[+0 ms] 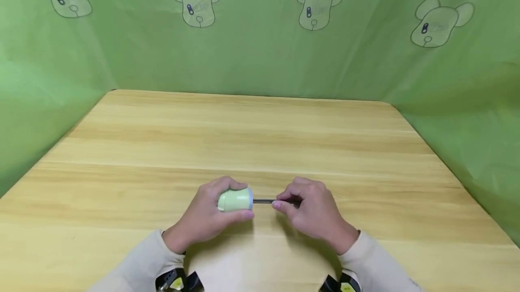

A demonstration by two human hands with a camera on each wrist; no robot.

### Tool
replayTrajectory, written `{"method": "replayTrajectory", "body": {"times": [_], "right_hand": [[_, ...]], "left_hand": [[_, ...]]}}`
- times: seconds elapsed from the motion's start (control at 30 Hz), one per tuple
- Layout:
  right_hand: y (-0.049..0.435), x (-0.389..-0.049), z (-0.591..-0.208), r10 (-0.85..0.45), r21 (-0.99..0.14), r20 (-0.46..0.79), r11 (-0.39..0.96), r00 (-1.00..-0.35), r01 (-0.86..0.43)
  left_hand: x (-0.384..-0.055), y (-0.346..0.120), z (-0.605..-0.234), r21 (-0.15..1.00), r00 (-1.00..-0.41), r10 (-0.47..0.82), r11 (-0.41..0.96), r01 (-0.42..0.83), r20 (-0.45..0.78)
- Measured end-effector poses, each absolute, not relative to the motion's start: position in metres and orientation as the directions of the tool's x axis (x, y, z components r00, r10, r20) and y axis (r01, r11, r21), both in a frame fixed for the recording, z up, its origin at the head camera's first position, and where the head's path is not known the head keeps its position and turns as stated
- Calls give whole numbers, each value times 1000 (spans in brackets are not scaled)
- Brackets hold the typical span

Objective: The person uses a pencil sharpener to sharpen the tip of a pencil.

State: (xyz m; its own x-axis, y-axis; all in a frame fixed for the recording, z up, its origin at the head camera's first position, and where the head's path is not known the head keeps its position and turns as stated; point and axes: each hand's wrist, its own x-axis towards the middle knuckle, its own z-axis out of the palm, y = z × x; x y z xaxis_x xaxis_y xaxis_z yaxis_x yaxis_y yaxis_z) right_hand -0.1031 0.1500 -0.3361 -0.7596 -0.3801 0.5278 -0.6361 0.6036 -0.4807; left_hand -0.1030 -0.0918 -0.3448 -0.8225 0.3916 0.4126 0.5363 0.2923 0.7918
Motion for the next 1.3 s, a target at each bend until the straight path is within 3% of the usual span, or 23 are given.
{"method": "replayTrajectory", "body": {"times": [0.23, 0.93, 1.1, 1.3], "right_hand": [[153, -109, -341, -352, -292, 684, 670, -638, -682], [156, -110, -347, -389, -222, 752, 611, -533, -760], [152, -109, -343, -343, -152, 801, 676, -490, -721], [149, -112, -341, -285, -185, 830, 670, -479, -719]], "left_hand": [[-105, -91, -347, 830, -851, 364, 273, 486, 378], [-102, -88, -349, 869, -872, 361, 244, 430, 331], [-100, -89, -346, 906, -907, 327, 236, 350, 265], [-104, -93, -340, 927, -922, 316, 224, 302, 224]]}}
